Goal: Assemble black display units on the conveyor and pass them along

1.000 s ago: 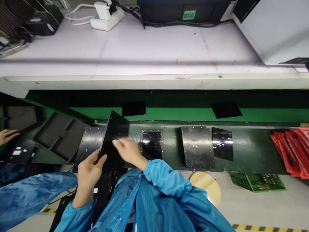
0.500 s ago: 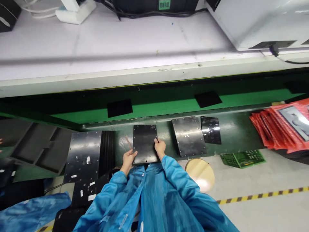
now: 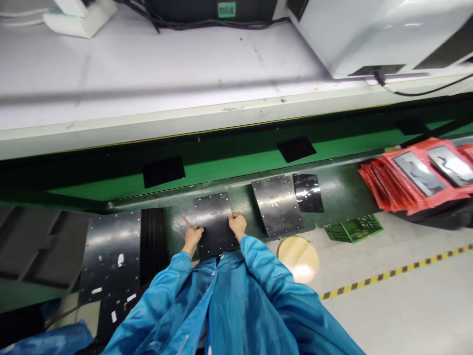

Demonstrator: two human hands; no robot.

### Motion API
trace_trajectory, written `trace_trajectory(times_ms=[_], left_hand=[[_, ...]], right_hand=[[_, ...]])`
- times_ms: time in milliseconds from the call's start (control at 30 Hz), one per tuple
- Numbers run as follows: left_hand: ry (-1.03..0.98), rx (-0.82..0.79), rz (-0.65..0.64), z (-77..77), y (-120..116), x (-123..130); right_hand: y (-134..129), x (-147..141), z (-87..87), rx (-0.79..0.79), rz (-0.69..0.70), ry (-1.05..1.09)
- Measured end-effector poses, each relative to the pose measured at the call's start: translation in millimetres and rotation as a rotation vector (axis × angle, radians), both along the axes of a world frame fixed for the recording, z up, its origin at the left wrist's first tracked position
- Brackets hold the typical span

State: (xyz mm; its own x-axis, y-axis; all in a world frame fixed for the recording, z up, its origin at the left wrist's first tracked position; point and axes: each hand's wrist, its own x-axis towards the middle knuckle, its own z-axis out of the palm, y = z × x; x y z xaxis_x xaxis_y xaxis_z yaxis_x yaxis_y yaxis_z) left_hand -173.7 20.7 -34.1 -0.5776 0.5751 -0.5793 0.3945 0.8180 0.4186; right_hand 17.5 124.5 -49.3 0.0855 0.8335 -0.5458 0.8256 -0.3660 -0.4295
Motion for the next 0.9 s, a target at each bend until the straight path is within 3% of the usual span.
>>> trace_trajectory(times_ms=[100,233,300,433,533,600,700,767,900], left_hand=[[-0.013,0.045,0.032,7.2,-6.5,-1.1],[-0.178,0.318,0.064,21.6,-5.3,20.6],[-0.336,0.418,0.098,29.3,12.7,51.5],[-0.557,0.508,0.072,39.1,70.2,139.5],[-0.566,0.517,-0.059,36.4,104.0,193.4],[-0.502,0.488,-0.097,29.7,116.6,214.4],[-0.455,0.468,0.008,18.0,126.6,232.7],[-0.593,0.498,0.100,12.0,133.2,243.9],[-0.829,0.538,0.189,4.3,155.4,269.3]], right_hand=[[-2.3,0.8,12.4,-0.004,-0.042,0.068],[10.0,39.2,42.0,0.217,-0.035,0.106],[29.3,78.0,58.3,0.289,-0.055,0.081],[78.9,172.4,78.6,0.351,-0.163,-0.039],[104.9,230.4,77.6,0.323,-0.182,-0.101],[114.4,255.2,70.8,0.312,-0.137,-0.128],[124.1,274.1,57.6,0.367,-0.101,-0.115],[131.2,279.0,49.1,0.378,-0.118,-0.047],[146.2,283.2,35.6,0.252,-0.140,0.076]])
